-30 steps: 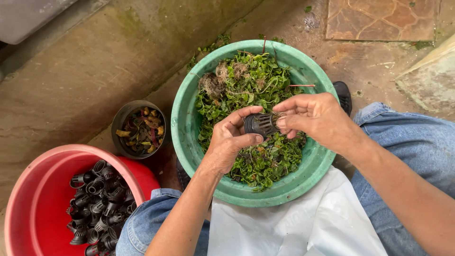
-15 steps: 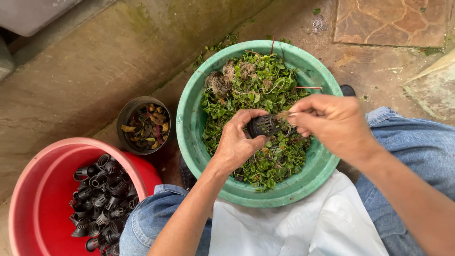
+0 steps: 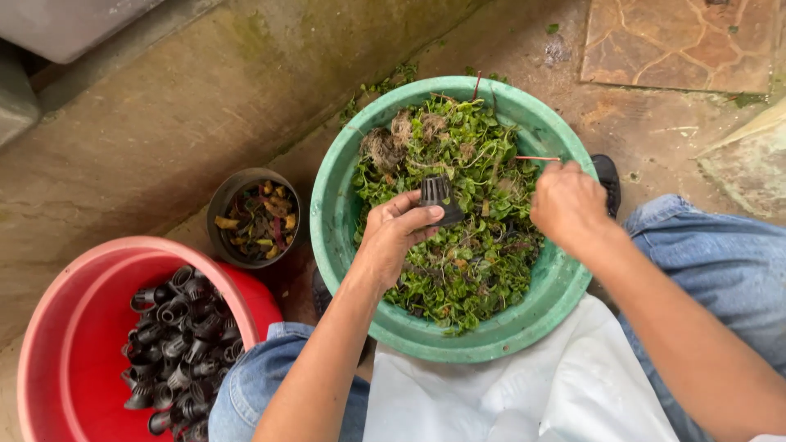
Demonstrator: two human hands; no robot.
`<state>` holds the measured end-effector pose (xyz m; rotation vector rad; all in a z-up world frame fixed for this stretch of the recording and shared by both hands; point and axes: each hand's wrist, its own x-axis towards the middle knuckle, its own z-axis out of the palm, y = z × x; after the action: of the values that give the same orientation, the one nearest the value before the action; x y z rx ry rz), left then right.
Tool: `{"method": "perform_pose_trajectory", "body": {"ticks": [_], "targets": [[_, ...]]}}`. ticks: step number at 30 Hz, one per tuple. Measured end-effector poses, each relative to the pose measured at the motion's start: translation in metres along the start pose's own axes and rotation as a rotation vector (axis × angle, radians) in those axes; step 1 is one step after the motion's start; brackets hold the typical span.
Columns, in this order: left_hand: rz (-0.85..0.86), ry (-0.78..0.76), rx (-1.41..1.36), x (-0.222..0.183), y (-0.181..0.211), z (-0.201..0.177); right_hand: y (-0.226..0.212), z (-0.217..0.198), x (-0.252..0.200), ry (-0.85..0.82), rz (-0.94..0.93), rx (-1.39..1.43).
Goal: Sorting and preparing plant cuttings and roots for planting into hydroponic net pots.
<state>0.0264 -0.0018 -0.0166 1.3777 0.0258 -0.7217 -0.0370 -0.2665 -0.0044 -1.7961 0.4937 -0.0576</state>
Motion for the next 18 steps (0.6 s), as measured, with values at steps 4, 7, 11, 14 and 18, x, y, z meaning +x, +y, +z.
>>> {"method": "perform_pose_trajectory", "body": {"ticks": [4, 7, 11, 14, 18], "targets": [[-0.134, -0.055, -0.197, -0.008, 0.003, 0.0, -0.005, 0.012, -0.016, 0.058, -0.424, -0.656], [-0.077, -0.157, -0.072, -0.01, 0.006, 0.004, -0.054, 0.018, -0.037, -0.176, -0.162, -0.027], [-0.126, -0.295, -0.025, -0.016, 0.006, 0.008, -0.048, 0.015, -0.043, -0.372, -0.344, 0.065], [-0.143, -0.35, -0.081, -0.016, -0.001, 0.006, -0.034, 0.005, -0.039, -0.338, -0.293, 0.142], [-0.134, -0.428, -0.227, -0.012, -0.008, 0.001, -0.047, -0.004, -0.041, -0.187, -0.081, 0.392]]}}
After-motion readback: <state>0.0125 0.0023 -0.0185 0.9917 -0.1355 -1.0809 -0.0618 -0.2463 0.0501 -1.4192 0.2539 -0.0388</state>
